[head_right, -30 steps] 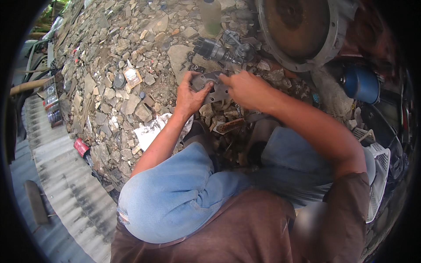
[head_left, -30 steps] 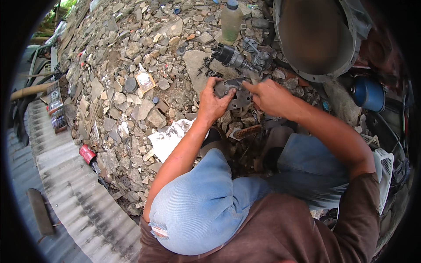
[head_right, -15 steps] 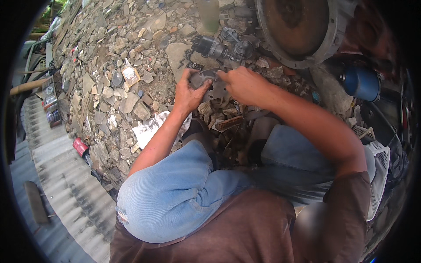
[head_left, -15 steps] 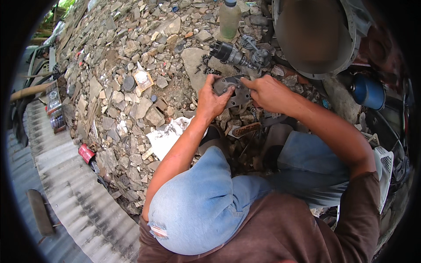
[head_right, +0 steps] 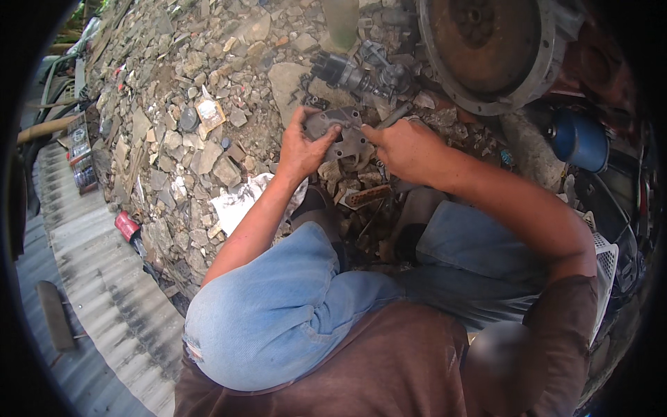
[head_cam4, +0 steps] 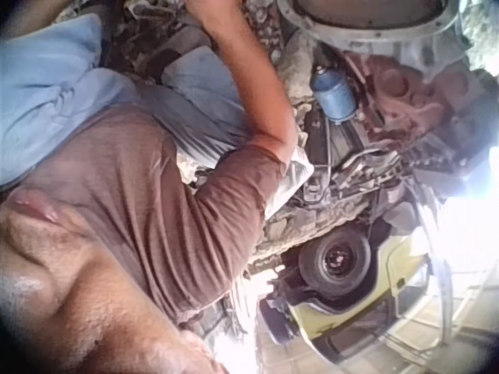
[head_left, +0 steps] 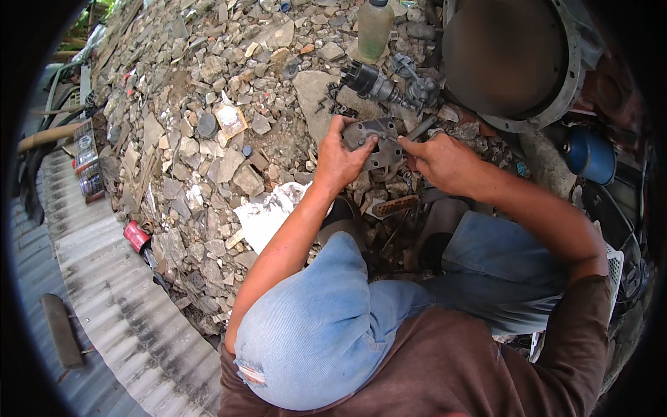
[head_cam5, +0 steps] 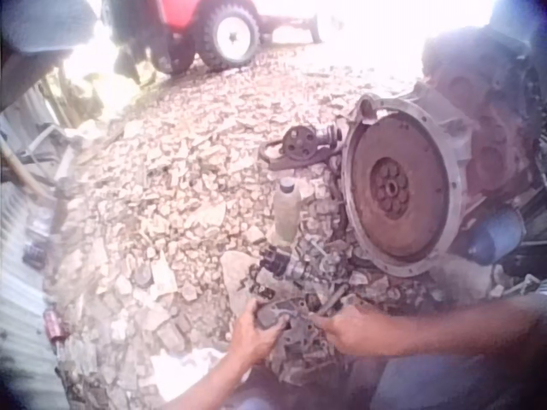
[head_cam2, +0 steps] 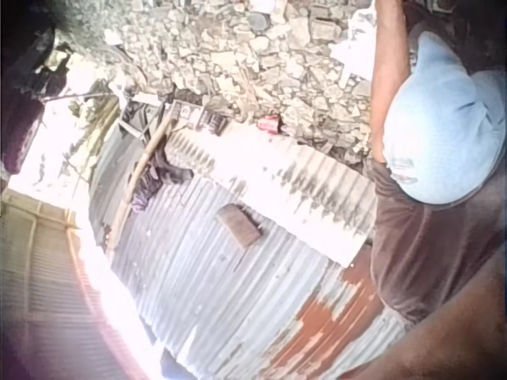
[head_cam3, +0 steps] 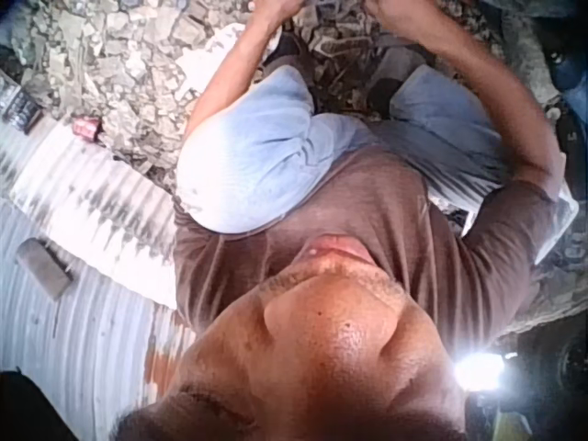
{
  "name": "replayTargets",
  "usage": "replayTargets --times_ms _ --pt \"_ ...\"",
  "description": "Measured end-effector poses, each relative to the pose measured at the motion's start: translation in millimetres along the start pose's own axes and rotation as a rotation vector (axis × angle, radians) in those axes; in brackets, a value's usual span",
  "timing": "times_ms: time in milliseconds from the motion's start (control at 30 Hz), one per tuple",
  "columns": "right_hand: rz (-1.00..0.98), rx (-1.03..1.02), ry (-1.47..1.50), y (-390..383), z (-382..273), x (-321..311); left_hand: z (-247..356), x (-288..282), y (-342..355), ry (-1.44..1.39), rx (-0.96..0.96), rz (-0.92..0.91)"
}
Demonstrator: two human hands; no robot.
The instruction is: The person sits on the ground and uses a small metal tool to scrape and clean the surface of a metal mechanical part. They repeatedly rub the tool against the part's surface, focusing on specific areas.
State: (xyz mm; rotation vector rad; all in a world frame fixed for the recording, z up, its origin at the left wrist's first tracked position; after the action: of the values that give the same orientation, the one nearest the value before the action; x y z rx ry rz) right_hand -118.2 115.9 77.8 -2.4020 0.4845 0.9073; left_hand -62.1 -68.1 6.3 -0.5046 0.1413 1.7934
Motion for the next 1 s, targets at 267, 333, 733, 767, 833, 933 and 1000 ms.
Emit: replayTargets --times_ms 267,333,733,767,833,933,1000 --pt "-0.077 0.080 -0.028 14 -3 0 -1 0 1 0.020 0.008 -0.007" --pt "-0.131 0.130 0.008 2 3 4 2 3 2 0.021 -0.026 -0.034" --pt "0.033 0.026 0.029 10 2 -1 -1 4 0 -0.003 -0.023 -0.029" --pt "0.009 0.056 0.018 12 2 0 -2 6 0 -0.008 -0.041 -0.041" --pt "-0.033 0.086 0.001 23 -7 2 -2 3 1 -0.052 0.022 -0.001" --pt "-0.075 0.131 -0.007 10 -4 0 -3 3 0 -0.019 0.034 -0.001" --pt "-0.067 0.122 0.014 11 -2 0 -1 4 1 -0.018 0.031 -0.007"
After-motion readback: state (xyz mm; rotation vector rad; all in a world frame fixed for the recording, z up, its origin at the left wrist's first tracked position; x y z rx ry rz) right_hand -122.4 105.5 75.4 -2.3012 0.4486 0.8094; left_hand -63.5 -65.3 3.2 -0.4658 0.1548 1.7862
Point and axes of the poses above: each hand's wrist, its own y-axis towards the middle knuckle, its own x-axis out of the palm, z = x × y, the point moved 8 cm from there along y, towards the middle knuckle, and after that the axes turned 6 degrees about y, right-handed, at the moved point
